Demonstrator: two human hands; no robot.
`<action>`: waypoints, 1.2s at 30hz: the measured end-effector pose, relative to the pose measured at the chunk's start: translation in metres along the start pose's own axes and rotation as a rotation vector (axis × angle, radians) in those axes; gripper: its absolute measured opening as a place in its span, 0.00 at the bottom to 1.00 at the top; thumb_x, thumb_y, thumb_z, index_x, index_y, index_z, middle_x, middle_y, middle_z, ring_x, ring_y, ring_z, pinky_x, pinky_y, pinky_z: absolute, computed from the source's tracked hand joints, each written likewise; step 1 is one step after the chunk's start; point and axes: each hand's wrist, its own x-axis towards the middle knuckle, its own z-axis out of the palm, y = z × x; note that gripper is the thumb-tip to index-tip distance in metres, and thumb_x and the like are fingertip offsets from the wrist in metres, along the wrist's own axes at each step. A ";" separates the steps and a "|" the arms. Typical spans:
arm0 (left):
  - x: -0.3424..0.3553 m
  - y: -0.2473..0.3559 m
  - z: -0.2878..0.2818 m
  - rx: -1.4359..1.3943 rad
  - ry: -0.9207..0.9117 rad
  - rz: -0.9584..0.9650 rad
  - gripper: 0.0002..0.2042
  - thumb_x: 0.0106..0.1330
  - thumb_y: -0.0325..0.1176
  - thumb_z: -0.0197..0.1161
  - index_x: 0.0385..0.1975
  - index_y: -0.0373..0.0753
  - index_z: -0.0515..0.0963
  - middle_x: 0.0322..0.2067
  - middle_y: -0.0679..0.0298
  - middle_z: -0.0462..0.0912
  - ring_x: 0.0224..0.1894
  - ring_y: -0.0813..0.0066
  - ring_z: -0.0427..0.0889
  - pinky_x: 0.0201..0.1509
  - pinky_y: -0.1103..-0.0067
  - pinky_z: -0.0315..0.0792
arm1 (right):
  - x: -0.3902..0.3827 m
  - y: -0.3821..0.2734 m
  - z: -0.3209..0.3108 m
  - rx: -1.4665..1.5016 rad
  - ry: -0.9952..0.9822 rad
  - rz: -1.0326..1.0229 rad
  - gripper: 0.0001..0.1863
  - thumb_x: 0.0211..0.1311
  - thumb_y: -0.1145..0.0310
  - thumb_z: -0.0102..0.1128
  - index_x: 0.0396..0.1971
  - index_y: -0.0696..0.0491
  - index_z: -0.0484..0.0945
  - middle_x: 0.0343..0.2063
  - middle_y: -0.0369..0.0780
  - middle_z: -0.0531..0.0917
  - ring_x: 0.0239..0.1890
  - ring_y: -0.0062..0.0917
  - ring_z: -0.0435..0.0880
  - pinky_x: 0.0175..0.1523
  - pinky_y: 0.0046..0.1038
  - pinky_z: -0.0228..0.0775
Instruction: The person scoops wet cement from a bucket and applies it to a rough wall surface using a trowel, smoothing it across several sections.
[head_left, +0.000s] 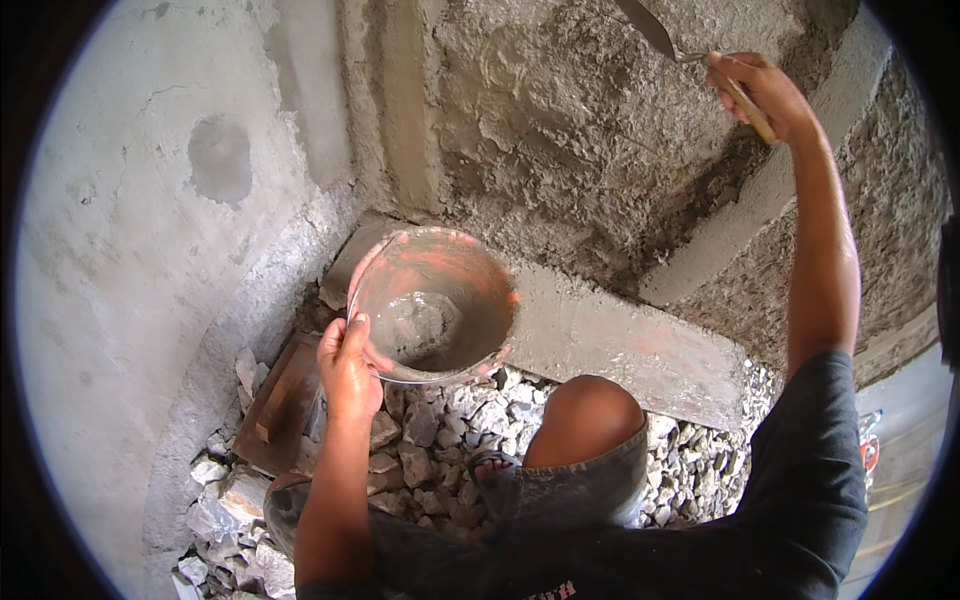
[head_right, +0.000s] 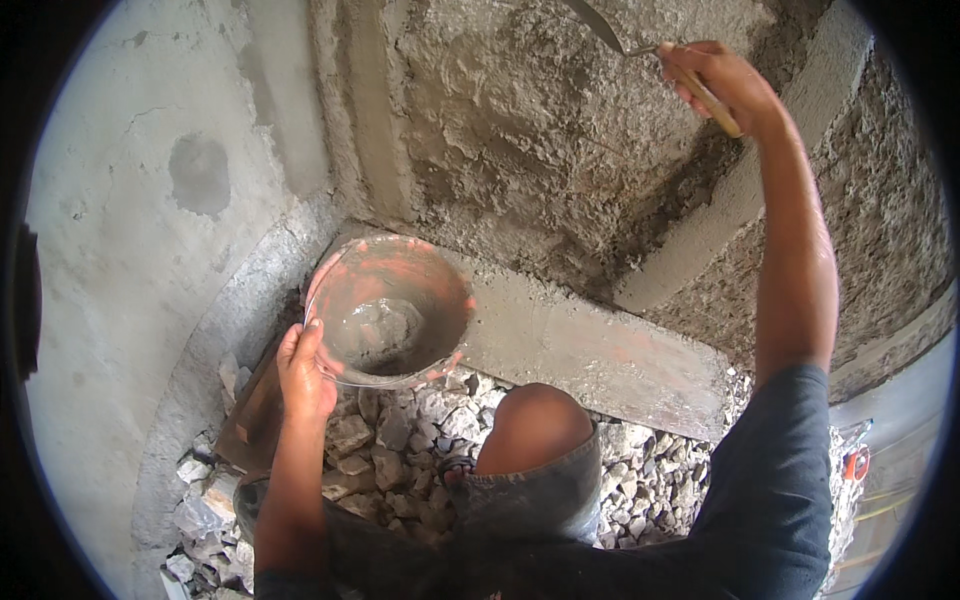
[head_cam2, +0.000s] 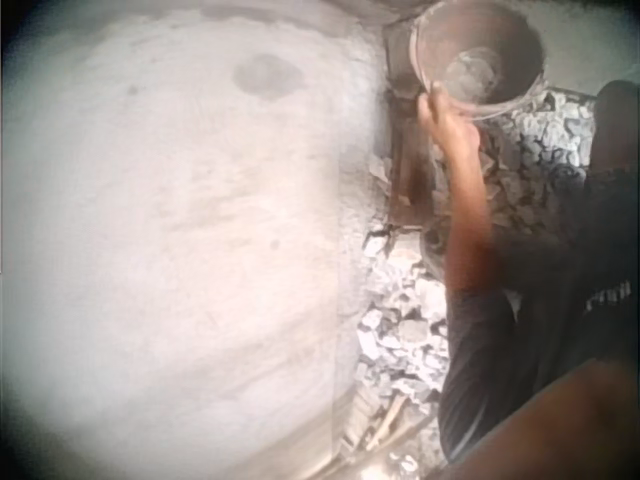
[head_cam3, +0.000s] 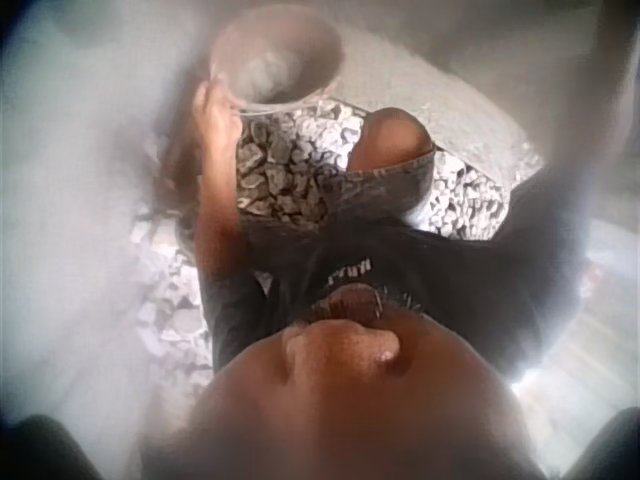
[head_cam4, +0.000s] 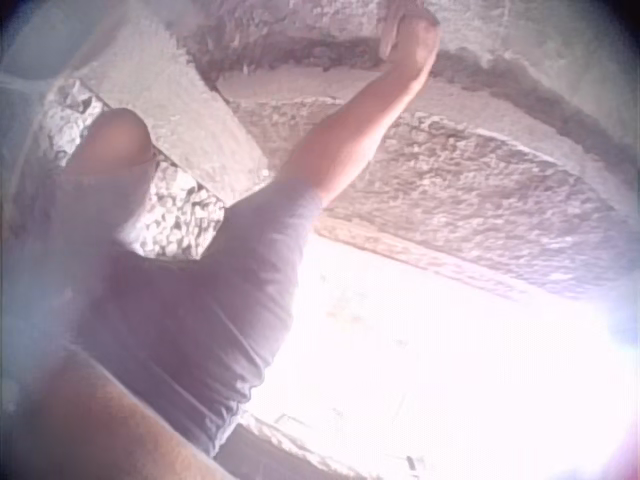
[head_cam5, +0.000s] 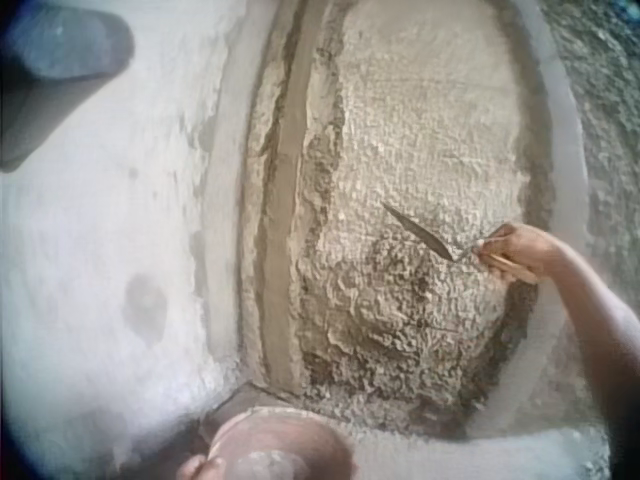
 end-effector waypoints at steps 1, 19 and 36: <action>0.001 -0.002 -0.001 -0.001 -0.002 -0.010 0.11 0.74 0.32 0.64 0.29 0.42 0.72 0.17 0.71 0.72 0.12 0.82 0.70 0.17 0.81 0.66 | -0.018 -0.012 0.005 -0.005 -0.001 0.009 0.20 0.77 0.50 0.55 0.39 0.52 0.83 0.23 0.36 0.78 0.23 0.17 0.73 0.28 0.21 0.69; -0.001 0.016 -0.020 0.120 -0.020 0.079 0.13 0.73 0.31 0.63 0.26 0.40 0.70 0.15 0.69 0.71 0.11 0.79 0.70 0.15 0.80 0.68 | 0.012 -0.012 0.159 -0.808 -0.010 0.159 0.22 0.69 0.52 0.56 0.55 0.49 0.83 0.53 0.47 0.86 0.56 0.42 0.86 0.59 0.43 0.78; 0.009 0.016 -0.036 0.157 0.049 0.048 0.11 0.73 0.33 0.65 0.28 0.43 0.71 0.14 0.72 0.69 0.10 0.82 0.67 0.16 0.82 0.66 | -0.059 -0.009 0.128 -0.319 0.171 -0.167 0.22 0.66 0.53 0.68 0.34 0.61 0.85 0.21 0.42 0.81 0.25 0.24 0.76 0.33 0.35 0.70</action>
